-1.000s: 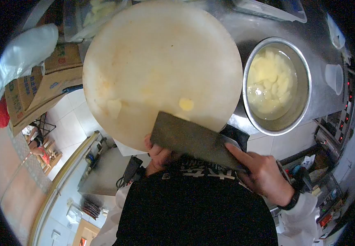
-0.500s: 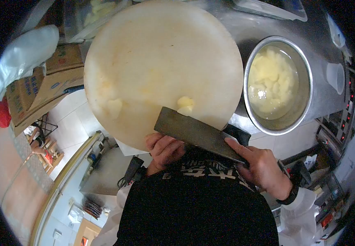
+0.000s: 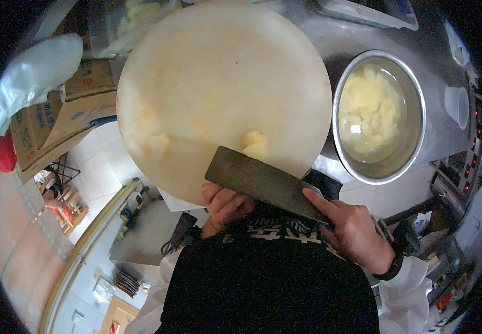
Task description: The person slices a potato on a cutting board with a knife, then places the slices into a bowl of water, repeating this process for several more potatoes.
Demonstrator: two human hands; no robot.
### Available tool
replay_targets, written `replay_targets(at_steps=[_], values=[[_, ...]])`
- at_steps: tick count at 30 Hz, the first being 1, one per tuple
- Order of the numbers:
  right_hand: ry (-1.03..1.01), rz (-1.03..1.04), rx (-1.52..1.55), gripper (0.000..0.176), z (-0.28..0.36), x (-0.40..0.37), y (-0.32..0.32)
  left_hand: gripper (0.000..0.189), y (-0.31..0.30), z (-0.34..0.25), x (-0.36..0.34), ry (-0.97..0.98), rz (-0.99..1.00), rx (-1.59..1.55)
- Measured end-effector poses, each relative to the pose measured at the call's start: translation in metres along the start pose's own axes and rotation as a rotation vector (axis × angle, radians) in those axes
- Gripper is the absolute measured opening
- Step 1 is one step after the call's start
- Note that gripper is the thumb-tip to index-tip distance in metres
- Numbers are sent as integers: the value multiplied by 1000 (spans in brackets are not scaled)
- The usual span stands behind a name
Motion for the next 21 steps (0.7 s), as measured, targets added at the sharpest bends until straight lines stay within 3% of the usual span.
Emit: replay_targets(at_steps=[2,9,15,18,21], values=[[-4,18,-63,76,-3,-4,-3,32,-2,2,-1,-15,23,-21],[24,82,-7,73,5,-31,-13,29,8,8,-24,-61,144,-115],[-32,-36,-3,74,-3,-1,4,28,0,-1,1,-23,13,-28],[19,-41,14,60,-8,-8,3,30,-2,-4,10,-15,16,-19],[-147,-130,137,64,-20,-31,0,33,-10,-4,38,-144,97,-118]])
Point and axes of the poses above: each hand's wrist, its own x-axis towards the middle knuckle, its own y-axis out of the palm, z = x × y, the point moved 6 cm from there along x, towards the middle knuckle, and after that the axes turned 14 degrees about x, right-handed, at the moved point
